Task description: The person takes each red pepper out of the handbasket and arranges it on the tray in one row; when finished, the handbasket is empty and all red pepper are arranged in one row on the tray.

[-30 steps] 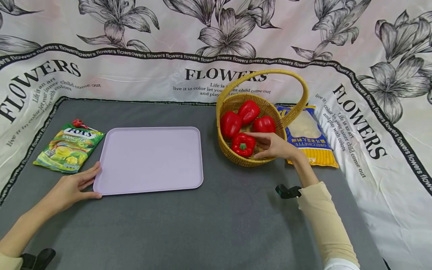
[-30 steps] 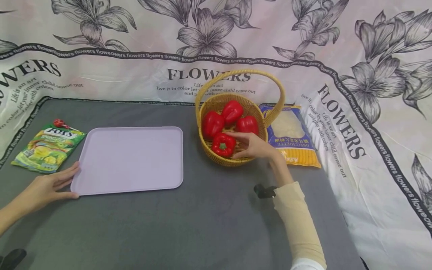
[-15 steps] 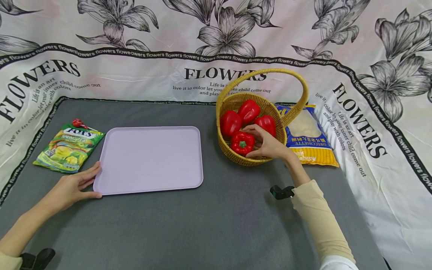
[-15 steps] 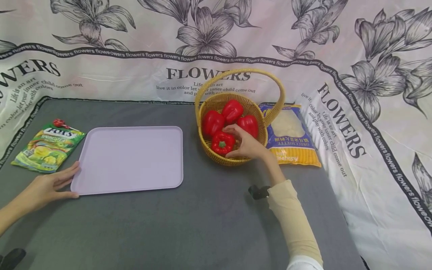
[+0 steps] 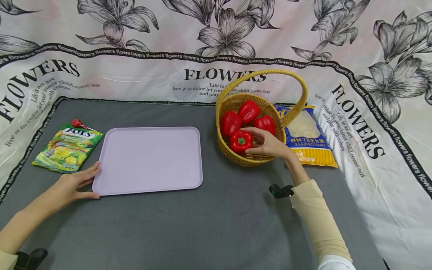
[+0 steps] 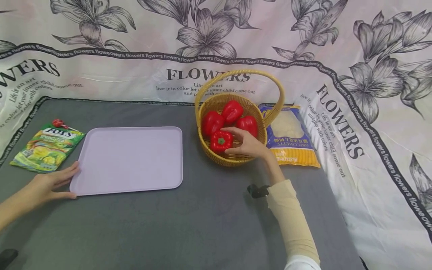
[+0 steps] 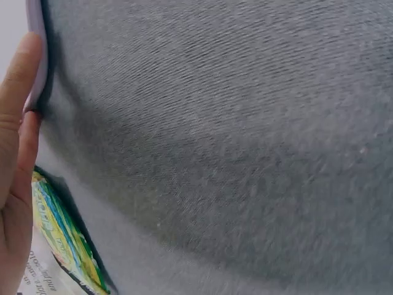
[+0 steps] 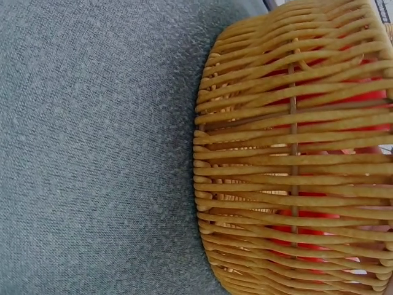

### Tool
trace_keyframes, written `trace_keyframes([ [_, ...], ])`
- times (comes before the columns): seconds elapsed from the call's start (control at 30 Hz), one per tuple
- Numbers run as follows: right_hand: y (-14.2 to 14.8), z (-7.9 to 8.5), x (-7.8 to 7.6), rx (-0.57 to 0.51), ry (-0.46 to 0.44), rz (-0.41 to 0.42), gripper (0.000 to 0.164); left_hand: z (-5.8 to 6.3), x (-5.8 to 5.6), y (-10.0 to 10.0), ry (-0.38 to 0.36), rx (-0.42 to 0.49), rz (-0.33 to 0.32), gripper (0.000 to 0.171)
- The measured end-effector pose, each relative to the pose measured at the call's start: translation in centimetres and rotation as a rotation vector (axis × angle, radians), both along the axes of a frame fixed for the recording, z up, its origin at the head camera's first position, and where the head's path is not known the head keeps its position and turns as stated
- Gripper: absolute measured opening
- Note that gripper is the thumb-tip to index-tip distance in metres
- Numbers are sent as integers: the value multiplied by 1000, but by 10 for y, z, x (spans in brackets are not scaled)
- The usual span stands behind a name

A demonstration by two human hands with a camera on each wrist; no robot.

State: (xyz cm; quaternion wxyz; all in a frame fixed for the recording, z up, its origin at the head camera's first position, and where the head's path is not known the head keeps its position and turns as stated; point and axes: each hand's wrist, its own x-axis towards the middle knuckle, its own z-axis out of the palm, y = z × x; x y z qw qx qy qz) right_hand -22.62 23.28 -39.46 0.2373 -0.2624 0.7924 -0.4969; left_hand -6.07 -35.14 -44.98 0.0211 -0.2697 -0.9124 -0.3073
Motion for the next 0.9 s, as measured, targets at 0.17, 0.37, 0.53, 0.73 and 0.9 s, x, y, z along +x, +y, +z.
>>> trace_keyframes([
  [0.17,-4,-2,1,25,14,-5,72,0,-7,-6,138,-77,-43,64],
  [0.37,-10,-3,3,72,61,-45,76,0,-9,-7,134,-40,-47,55],
  [0.53,-9,-1,5,90,98,-76,71,0,-12,-5,181,-51,-52,47],
  [0.73,-8,0,5,80,96,-91,67,2,-12,-5,194,-56,-63,43],
  [0.9,-8,2,5,80,73,-105,66,3,-11,-4,184,-44,-51,41],
])
